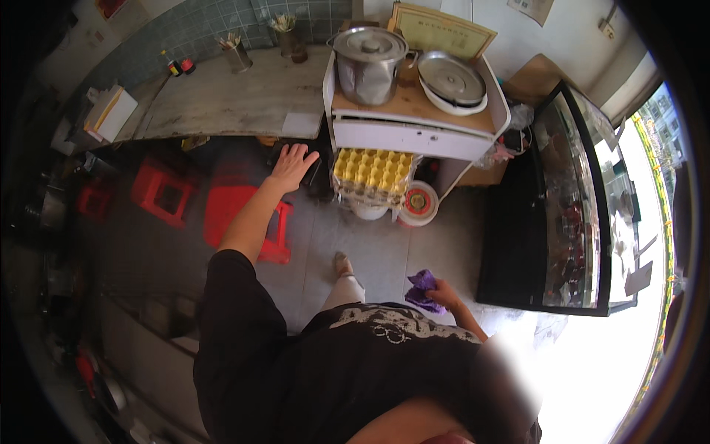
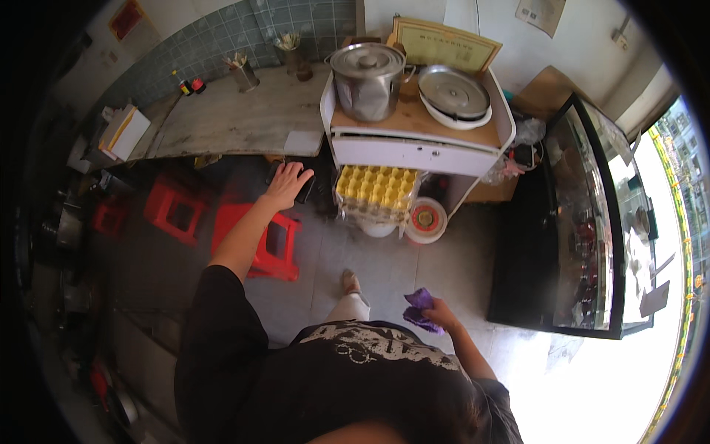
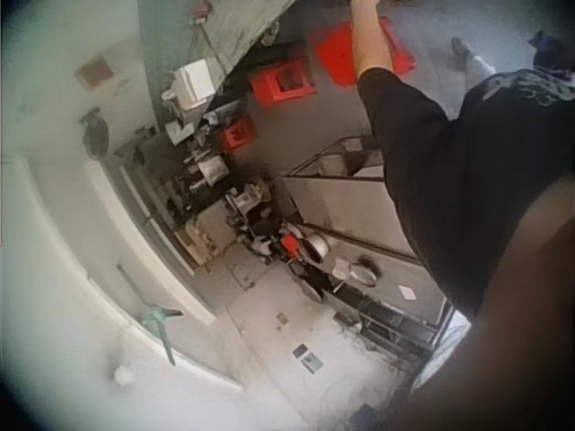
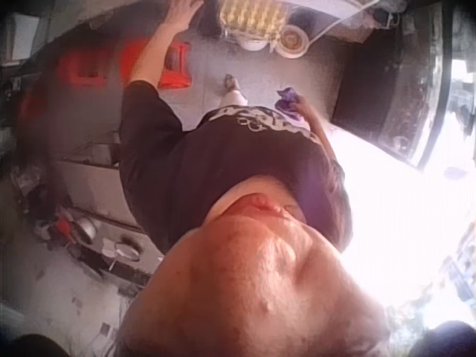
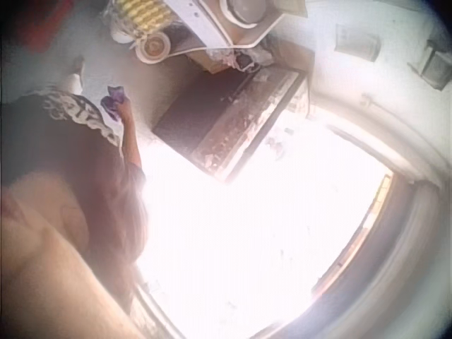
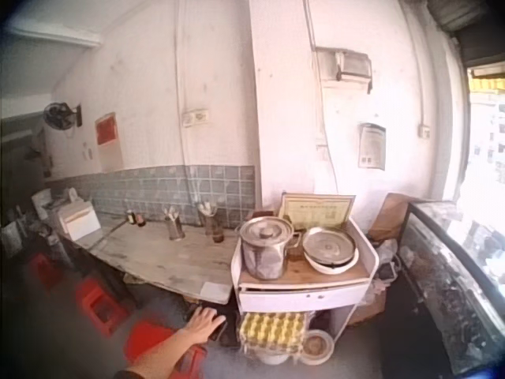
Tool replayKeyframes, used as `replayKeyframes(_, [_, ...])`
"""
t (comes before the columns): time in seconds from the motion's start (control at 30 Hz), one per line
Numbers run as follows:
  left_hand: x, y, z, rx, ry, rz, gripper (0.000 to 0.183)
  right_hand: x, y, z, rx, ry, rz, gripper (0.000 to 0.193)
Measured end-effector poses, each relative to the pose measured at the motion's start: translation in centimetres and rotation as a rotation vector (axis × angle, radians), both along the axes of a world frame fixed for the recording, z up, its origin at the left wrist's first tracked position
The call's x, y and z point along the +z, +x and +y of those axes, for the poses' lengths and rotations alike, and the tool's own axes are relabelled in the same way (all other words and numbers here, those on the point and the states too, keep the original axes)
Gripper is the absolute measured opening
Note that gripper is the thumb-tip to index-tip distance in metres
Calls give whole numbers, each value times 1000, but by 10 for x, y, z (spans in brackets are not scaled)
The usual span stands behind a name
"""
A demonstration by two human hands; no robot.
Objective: The person cleans a green bowl in the sink, then wipes a stainless steel counter and a metal tray with a purple cloth. They rinse the cloth and continue wiping the tray and sink area.
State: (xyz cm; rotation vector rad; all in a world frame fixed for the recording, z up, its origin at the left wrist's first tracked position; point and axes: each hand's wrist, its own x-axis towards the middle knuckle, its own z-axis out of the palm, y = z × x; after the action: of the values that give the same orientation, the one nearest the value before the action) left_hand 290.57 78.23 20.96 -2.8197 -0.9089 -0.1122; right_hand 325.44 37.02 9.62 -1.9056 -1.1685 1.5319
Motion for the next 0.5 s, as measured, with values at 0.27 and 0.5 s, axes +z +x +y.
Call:
replayKeyframes(0.27, [-44,25,193,-107,31,174,42,-14,34,27,-713,-126,-114,27])
replayKeyframes(0.5, [-83,32,252,-275,8,268,24,-35,31,48,-687,-243,-174,25])
